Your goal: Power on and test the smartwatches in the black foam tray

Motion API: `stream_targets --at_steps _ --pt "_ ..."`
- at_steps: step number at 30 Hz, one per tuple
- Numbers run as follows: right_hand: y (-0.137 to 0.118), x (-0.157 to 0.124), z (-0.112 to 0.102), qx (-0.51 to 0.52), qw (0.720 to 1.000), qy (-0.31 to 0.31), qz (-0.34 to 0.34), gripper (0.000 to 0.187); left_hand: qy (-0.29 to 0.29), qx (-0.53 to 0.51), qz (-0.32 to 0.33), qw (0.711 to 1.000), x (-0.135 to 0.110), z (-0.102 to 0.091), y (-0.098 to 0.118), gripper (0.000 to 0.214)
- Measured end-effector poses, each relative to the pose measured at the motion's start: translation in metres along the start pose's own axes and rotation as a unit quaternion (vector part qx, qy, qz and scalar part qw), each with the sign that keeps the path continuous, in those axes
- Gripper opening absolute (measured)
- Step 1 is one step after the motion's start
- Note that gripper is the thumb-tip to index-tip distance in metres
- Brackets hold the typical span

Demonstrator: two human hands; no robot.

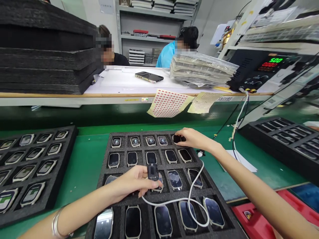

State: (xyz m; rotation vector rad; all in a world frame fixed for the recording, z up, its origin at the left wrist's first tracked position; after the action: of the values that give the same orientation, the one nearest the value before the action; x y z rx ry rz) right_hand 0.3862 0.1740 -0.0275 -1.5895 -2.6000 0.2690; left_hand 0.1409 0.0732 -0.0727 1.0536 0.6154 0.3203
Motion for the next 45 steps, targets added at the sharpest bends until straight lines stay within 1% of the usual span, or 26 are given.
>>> stream_targets --at_steps 3,5,7,10,13,14,16,19,23,26,29,31,36,41,45 --pt "-0.005 -0.003 -0.006 -0.016 1.0 0.026 -0.006 0.028 0.008 -0.032 -0.004 0.999 0.0 0.0 0.001 0.033" --pt "-0.016 -0.009 -0.011 -0.02 0.998 0.054 -0.008 0.036 0.008 -0.043 -0.005 0.999 0.0 -0.001 0.0 0.036" --pt "-0.038 -0.017 -0.016 -0.013 0.996 0.09 -0.024 0.04 0.008 -0.04 -0.006 0.999 0.0 -0.001 -0.001 0.037" --pt "-0.084 -0.031 -0.016 0.053 0.986 0.132 -0.089 0.039 0.005 -0.039 -0.003 0.999 0.0 -0.001 -0.002 0.037" --pt "-0.126 -0.039 0.001 0.147 0.972 0.101 -0.156 0.04 -0.003 -0.047 0.01 0.999 -0.001 -0.002 -0.002 0.035" --pt "-0.135 -0.04 0.008 0.159 0.969 0.087 -0.168 0.04 -0.006 -0.047 0.013 0.999 -0.001 -0.002 -0.003 0.034" --pt "-0.147 -0.04 0.021 0.158 0.968 0.067 -0.182 0.041 -0.005 -0.04 0.019 0.999 -0.001 -0.003 -0.003 0.033" --pt "-0.151 -0.039 0.031 0.144 0.97 0.047 -0.191 0.041 0.013 -0.013 0.032 0.999 0.0 -0.006 -0.006 0.034" --pt "-0.158 -0.037 0.027 0.134 0.966 0.057 -0.215 0.036 0.059 0.039 0.052 0.996 -0.001 -0.009 -0.009 0.039" --pt "-0.167 -0.035 0.025 0.109 0.965 0.064 -0.23 0.031 0.083 0.034 0.053 0.995 -0.003 -0.01 -0.009 0.043" --pt "-0.17 -0.033 0.027 0.098 0.966 0.076 -0.229 0.033 0.076 -0.013 0.067 0.995 -0.005 -0.011 -0.006 0.045" --pt "-0.169 -0.033 0.03 0.103 0.965 0.092 -0.224 0.035 0.074 -0.024 0.076 0.994 -0.006 -0.011 -0.005 0.044" --pt "-0.166 -0.037 0.034 0.154 0.954 0.131 -0.22 0.042 0.07 0.001 0.069 0.995 -0.007 -0.011 -0.005 0.039" --pt "-0.165 -0.041 0.035 0.174 0.951 0.142 -0.214 0.04 0.054 0.008 0.067 0.996 -0.008 -0.007 -0.002 0.039" --pt "-0.163 -0.043 0.037 0.172 0.949 0.148 -0.22 0.043 0.048 0.011 0.056 0.997 -0.009 -0.004 0.0 0.039"
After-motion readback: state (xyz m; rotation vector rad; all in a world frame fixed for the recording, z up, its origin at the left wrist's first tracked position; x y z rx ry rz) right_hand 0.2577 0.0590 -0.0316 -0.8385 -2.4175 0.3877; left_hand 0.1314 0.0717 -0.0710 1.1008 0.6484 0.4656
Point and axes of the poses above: each hand's wrist, its own x-axis towards the middle knuckle, its own z-axis out of the palm, y = z × x, the point moved 5 cm from there along x, towards the middle knuckle, and after that the axes turned 2 degrees about -z, right-handed, at the moved point
